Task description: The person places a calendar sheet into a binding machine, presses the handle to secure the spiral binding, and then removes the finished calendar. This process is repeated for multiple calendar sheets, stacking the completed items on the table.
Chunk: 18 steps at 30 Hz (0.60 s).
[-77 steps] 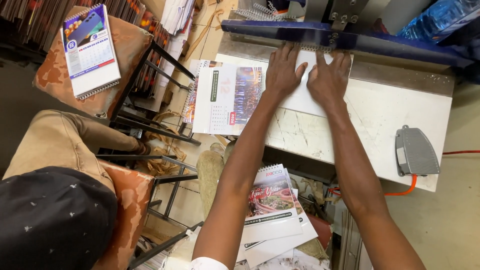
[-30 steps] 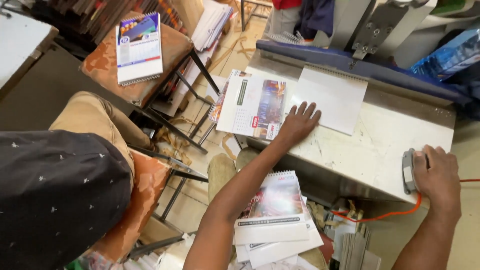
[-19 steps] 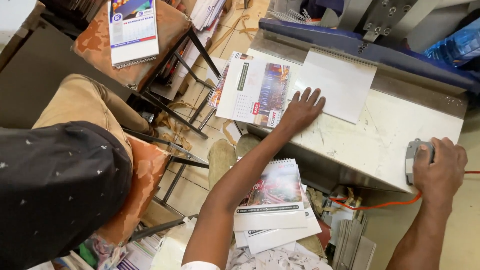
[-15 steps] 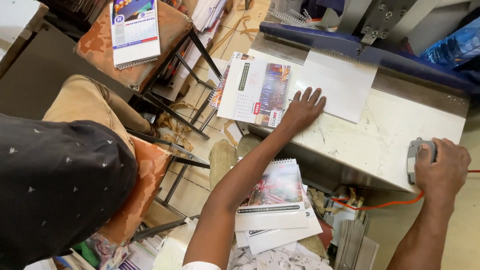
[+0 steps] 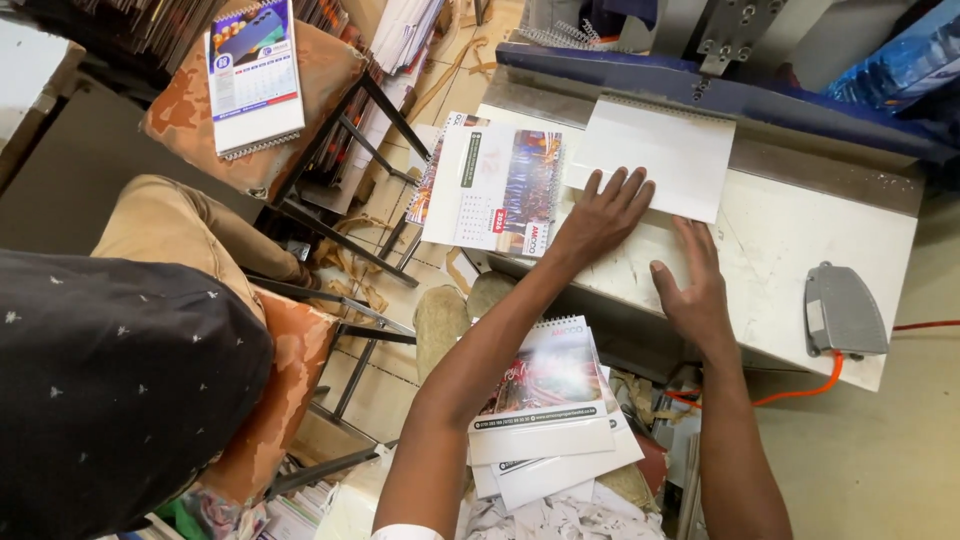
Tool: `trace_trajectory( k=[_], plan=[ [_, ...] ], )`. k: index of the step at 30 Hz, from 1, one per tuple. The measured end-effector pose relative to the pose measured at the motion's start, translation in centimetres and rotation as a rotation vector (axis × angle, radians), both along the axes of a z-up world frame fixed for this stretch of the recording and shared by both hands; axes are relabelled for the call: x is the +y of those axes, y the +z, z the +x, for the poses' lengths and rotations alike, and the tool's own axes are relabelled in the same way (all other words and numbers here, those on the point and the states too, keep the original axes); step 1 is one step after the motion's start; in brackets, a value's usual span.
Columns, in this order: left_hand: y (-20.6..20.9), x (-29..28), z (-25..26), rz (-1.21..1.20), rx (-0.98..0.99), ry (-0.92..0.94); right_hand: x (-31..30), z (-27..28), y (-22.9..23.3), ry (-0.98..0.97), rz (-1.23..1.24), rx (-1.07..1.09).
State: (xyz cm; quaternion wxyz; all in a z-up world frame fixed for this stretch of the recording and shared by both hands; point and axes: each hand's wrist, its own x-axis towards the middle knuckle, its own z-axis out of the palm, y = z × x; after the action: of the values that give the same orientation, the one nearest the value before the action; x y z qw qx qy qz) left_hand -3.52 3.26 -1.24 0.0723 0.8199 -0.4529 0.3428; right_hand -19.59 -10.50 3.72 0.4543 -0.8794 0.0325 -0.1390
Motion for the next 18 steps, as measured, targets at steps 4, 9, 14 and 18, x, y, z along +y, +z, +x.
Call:
trace_trajectory(
  k=[4,9,14,18],
  plan=[
    [1.6,-1.7,2.1,-0.098,0.0,0.028,0.0,-0.8,1.3,0.003,-0.04,-0.228],
    [13.2,-0.2,-1.2,-0.49,0.089,0.128,-4.2,-3.2,0.9,-0.214,-0.214,-0.351],
    [18.6,7.7,-4.3,-0.638,0.632,0.12,-5.5,-5.3,6.3,-0.13,-0.121,-0.457],
    [16.4,13.4,-5.2,-0.663,1.203,-0.022,-6.5,-6.2,6.5,0.078,0.37,-0.391]
  ],
)
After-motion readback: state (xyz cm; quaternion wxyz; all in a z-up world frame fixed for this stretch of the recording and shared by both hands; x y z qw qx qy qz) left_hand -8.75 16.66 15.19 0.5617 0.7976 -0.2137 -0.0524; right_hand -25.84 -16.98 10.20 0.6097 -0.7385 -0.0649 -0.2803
